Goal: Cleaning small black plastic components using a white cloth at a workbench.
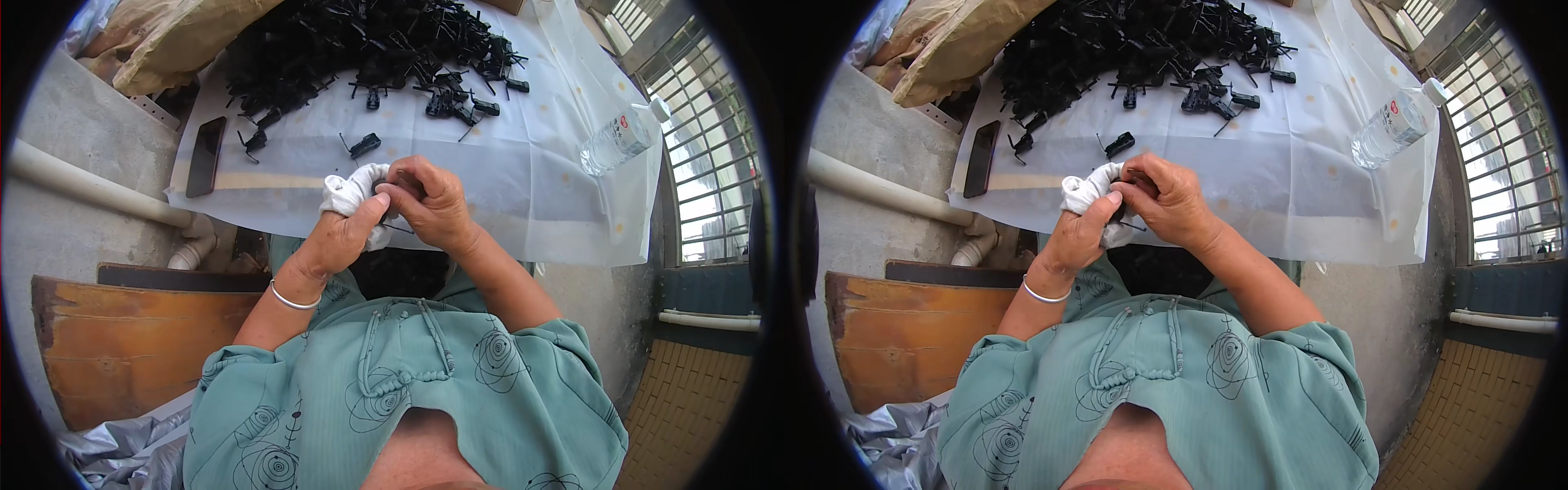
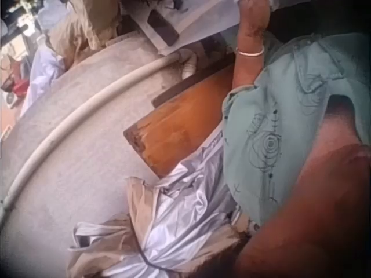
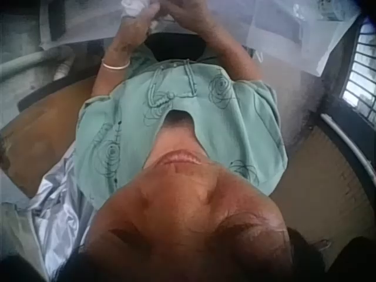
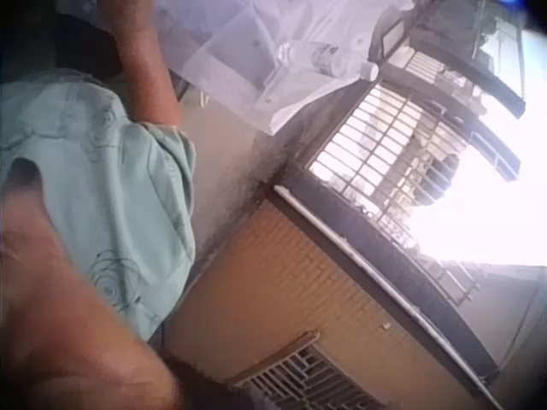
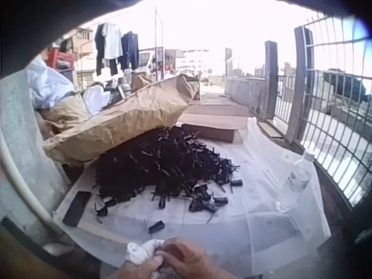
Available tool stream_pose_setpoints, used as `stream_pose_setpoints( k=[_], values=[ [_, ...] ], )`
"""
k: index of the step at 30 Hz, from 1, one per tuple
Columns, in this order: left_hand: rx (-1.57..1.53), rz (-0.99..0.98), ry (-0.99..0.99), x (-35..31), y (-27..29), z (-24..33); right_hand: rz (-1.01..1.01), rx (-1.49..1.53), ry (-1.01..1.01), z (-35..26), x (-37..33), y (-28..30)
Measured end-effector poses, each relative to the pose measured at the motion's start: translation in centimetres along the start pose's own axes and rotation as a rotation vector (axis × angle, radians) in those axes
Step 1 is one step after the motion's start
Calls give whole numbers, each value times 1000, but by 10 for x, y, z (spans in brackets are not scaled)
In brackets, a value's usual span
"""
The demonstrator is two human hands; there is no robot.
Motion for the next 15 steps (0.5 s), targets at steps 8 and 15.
stream_pose_setpoints(
  k=[8, 15],
  values=[
    [-168, 116, -36, 2, 13, -2, -349, 116, -155, -11, -8, 22],
    [114, 75, -263, -3, 4, -3, -51, 53, -231, -12, -4, 6]
  ],
)
Point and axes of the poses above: each hand's wrist, its own x-axis towards the middle knuckle, its own y-axis out of the back of the hand, z = x × y, the point moved 2 cm from there along x, towards the middle knuckle, and after that the axes turned 3 degrees about z, right-handed, at the moved point
